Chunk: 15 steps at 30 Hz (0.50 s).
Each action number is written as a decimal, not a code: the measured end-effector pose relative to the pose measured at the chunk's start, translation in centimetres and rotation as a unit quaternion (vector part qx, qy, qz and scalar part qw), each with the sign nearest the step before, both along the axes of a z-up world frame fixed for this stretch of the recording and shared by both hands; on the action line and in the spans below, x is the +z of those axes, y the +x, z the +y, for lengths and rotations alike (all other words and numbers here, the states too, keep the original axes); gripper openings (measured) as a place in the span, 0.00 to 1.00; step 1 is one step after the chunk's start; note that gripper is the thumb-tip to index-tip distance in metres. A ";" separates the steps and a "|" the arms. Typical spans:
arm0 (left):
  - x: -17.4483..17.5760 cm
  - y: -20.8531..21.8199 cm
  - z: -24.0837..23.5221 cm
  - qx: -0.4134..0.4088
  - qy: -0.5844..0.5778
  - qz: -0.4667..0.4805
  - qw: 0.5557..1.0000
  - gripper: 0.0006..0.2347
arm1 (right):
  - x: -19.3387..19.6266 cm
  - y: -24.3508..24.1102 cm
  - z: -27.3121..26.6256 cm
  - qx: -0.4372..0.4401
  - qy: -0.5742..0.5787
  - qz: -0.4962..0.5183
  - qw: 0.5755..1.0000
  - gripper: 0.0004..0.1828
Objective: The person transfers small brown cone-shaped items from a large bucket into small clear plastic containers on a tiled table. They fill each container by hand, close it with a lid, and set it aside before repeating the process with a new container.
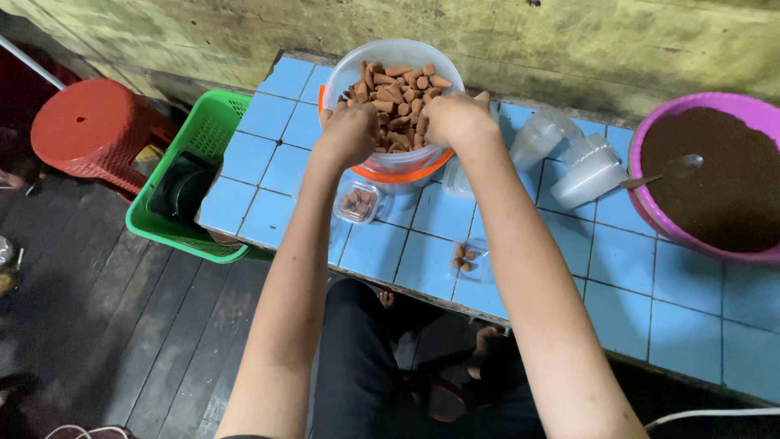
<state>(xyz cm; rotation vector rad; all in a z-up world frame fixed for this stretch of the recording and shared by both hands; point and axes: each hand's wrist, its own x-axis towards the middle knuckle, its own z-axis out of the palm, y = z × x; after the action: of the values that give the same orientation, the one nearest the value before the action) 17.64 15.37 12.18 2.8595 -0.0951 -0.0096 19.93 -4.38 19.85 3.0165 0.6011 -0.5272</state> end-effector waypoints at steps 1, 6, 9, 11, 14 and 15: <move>-0.3 -0.1 0.1 0.001 0.000 0.002 1.000 0.03 | 0.2 -0.1 0.1 0.001 0.000 0.002 1.000 0.17; -0.6 -0.1 0.0 0.002 0.006 -0.010 1.000 0.03 | 0.0 1.2 0.2 -0.032 -0.011 0.086 0.996 0.25; -0.4 -0.3 -0.2 0.009 0.001 -0.007 1.000 0.04 | -0.3 1.4 0.2 -0.044 0.001 0.085 0.995 0.23; -0.6 -0.3 -0.1 0.006 -0.008 -0.018 1.000 0.03 | -1.7 2.3 0.7 -0.059 0.002 0.064 0.996 0.24; -0.6 -0.4 -0.1 0.003 -0.018 -0.030 0.999 0.03 | -3.3 3.7 1.4 -0.079 0.005 0.044 0.996 0.25; -0.7 -0.5 -0.1 0.003 -0.021 -0.029 0.999 0.03 | -3.7 4.2 1.6 -0.083 0.006 0.046 0.995 0.26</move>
<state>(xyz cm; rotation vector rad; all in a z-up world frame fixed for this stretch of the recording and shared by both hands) 17.18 15.25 11.49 2.8184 -0.0986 0.0747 24.09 -2.80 16.12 3.0857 0.3594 -0.6746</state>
